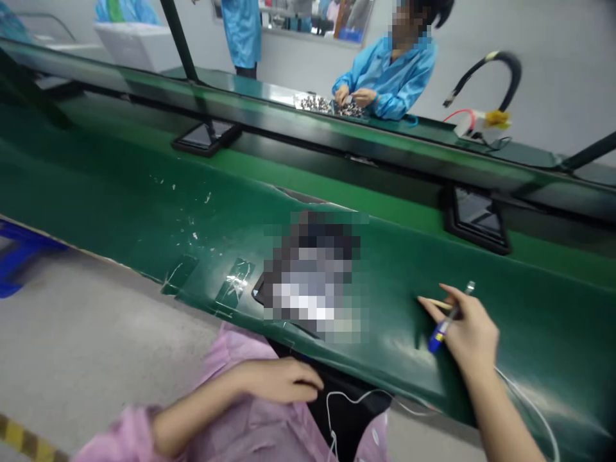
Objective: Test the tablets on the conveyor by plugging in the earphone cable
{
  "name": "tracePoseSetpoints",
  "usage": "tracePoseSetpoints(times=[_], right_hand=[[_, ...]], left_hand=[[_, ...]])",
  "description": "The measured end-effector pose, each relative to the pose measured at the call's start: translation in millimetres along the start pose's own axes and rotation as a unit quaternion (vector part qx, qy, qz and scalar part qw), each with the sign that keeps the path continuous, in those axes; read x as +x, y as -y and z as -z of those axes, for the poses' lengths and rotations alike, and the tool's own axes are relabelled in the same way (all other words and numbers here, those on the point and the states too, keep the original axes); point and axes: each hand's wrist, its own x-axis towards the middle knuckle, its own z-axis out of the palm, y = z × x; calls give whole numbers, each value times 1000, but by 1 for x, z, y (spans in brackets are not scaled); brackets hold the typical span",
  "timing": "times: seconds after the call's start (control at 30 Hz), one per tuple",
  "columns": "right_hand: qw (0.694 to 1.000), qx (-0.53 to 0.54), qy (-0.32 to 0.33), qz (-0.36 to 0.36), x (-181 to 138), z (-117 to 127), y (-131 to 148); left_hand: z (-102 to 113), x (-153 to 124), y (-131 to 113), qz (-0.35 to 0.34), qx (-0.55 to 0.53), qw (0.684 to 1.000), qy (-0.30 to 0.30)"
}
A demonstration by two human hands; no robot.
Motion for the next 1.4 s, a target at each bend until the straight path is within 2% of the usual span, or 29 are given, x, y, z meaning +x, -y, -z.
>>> tracePoseSetpoints(times=[0.07, 0.1, 0.17, 0.23, 0.27, 0.33, 0.43, 0.5, 0.7, 0.83, 0.93, 1.03, 1.1, 1.2, 1.3, 1.37, 1.4], right_hand=[[998, 57, 26, 13, -4, -11, 31], [996, 83, 35, 8, -5, -16, 47], [991, 123, 47, -18, -5, -27, 76], [987, 144, 61, -36, -5, -38, 100], [985, 150, 72, -36, -5, -43, 110], [982, 159, 101, -32, -6, -53, 128], [976, 168, 134, -41, -11, -61, 146], [972, 174, 147, -56, -15, -60, 154], [960, 199, 179, -85, -16, -43, 164], [950, 211, 209, -100, -9, -37, 167], [949, 208, 203, -124, -11, -36, 170], [950, 211, 167, -161, -19, -34, 174], [938, 249, 144, -192, -25, -30, 178], [900, 340, 129, -241, -27, -23, 187], [870, 398, 146, -250, -20, -14, 194], [876, 395, 159, -228, -10, -7, 186], [890, 373, 152, -212, -4, -3, 175]], left_hand=[[27, -24, -23, -4, -142, 988, 59], [41, -34, -32, 8, -176, 984, 29], [67, -43, -40, 45, -133, 980, -144], [88, -36, -33, 87, -10, 946, -313], [96, -27, -26, 107, 50, 922, -368], [109, -4, -8, 128, 131, 891, -414], [120, 26, 11, 136, 158, 883, -421], [124, 37, 17, 138, 154, 884, -418], [125, 39, 17, 159, 87, 894, -410], [132, 46, 20, 211, 15, 881, -424], [134, 56, 25, 249, -29, 859, -446], [131, 63, 27, 267, -62, 841, -466], [127, 62, 23, 271, -81, 833, -476], [121, 57, 11, 226, -114, 823, -509], [114, 53, -6, 135, -254, 812, -507], [111, 55, -17, 113, -358, 793, -479], [111, 57, -21, 113, -391, 783, -470]])
